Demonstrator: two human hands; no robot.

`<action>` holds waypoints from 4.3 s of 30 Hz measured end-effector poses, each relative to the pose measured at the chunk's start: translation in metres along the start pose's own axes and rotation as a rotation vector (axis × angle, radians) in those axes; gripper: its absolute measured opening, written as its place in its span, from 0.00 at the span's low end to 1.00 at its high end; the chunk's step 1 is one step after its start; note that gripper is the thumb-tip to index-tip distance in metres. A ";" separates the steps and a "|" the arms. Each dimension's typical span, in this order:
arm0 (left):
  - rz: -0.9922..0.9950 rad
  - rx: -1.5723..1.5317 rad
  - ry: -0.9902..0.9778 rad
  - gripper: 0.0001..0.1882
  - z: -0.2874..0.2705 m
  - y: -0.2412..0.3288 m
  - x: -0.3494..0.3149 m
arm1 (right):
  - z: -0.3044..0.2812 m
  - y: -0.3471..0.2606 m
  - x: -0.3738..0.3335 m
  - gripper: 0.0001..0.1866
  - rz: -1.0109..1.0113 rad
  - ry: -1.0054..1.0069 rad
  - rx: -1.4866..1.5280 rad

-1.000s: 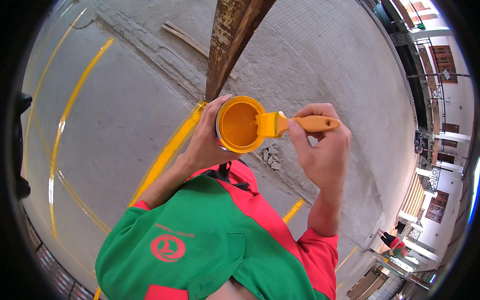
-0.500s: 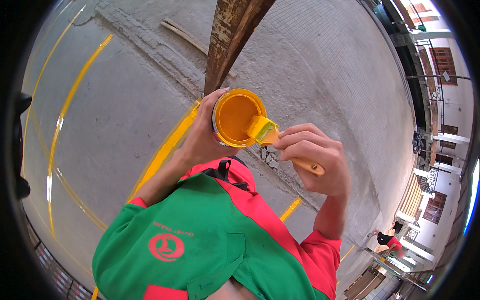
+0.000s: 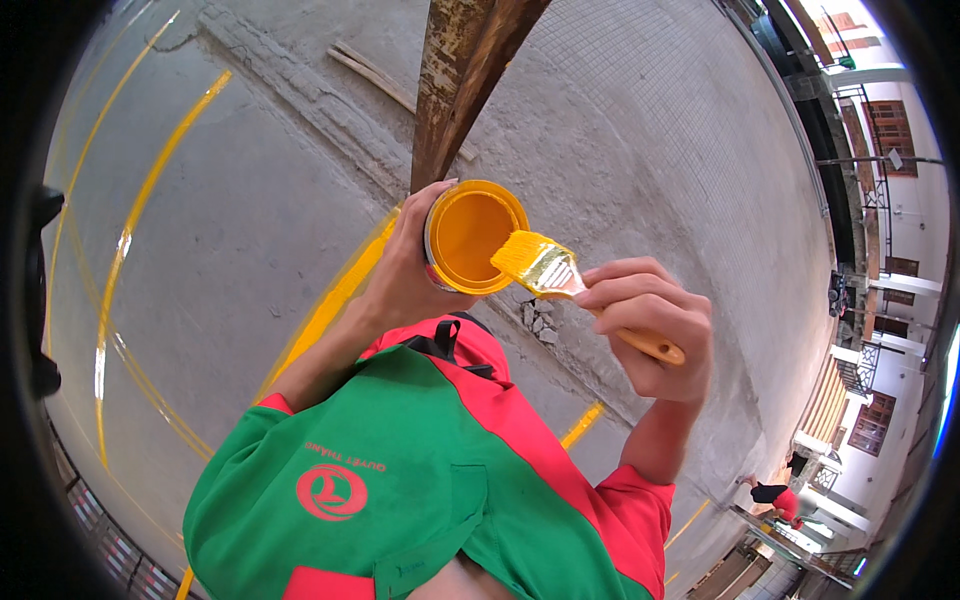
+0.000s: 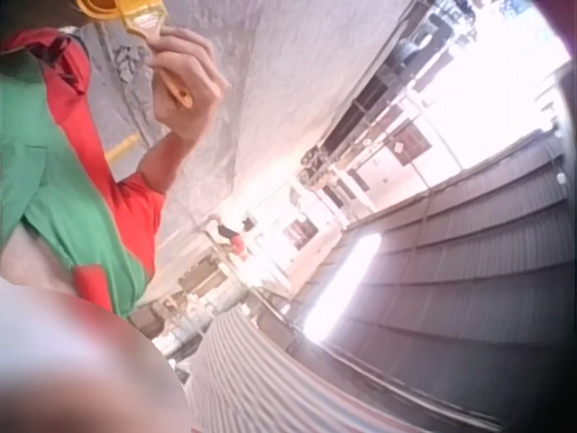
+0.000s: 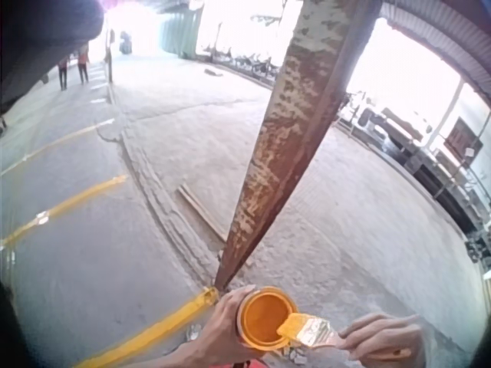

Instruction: The person paints a yellow metal pole with yellow paint using a brush. They dip the brush into a paint can, apply paint to the pole, and repeat the process while walking through a warehouse.

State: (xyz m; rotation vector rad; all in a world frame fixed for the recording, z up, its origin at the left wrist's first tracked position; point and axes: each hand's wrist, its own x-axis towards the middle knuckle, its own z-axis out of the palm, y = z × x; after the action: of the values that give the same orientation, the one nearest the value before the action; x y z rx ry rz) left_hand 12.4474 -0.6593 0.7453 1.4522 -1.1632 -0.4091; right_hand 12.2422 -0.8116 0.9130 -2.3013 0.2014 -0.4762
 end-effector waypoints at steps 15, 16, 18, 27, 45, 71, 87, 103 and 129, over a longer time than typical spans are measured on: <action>0.000 0.033 -0.002 0.57 0.005 -0.001 0.000 | -0.002 0.016 -0.020 0.13 -0.022 0.092 0.065; 0.014 0.036 -0.020 0.58 0.006 -0.003 0.000 | 0.000 0.017 -0.020 0.12 -0.040 0.137 0.088; 0.020 0.031 -0.020 0.58 0.007 -0.004 0.000 | 0.006 0.021 -0.020 0.12 -0.042 0.178 0.113; 0.024 0.068 0.008 0.58 0.007 0.001 0.001 | 0.021 0.031 -0.033 0.13 0.108 0.247 0.200; -0.029 0.127 0.070 0.58 0.003 0.003 0.009 | 0.034 0.051 -0.070 0.17 0.459 0.357 0.699; -0.370 0.364 -0.005 0.68 -0.072 -0.141 -0.079 | 0.277 0.235 0.109 0.17 -0.051 1.348 0.262; -0.394 0.265 0.019 0.68 -0.089 -0.163 -0.083 | 0.291 0.240 0.136 0.22 -0.041 1.454 0.177; -0.413 0.272 -0.010 0.70 -0.095 -0.167 -0.088 | 0.285 0.241 0.145 0.16 -0.058 1.471 0.116; -0.426 0.248 -0.064 0.70 -0.092 -0.160 -0.089 | 0.277 0.231 0.127 0.22 -0.091 1.358 0.245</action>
State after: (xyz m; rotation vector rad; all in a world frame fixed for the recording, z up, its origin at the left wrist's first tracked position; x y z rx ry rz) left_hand 12.5473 -0.5633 0.5949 1.9251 -0.9750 -0.6234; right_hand 12.4687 -0.8265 0.6054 -1.4016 0.6271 -1.9099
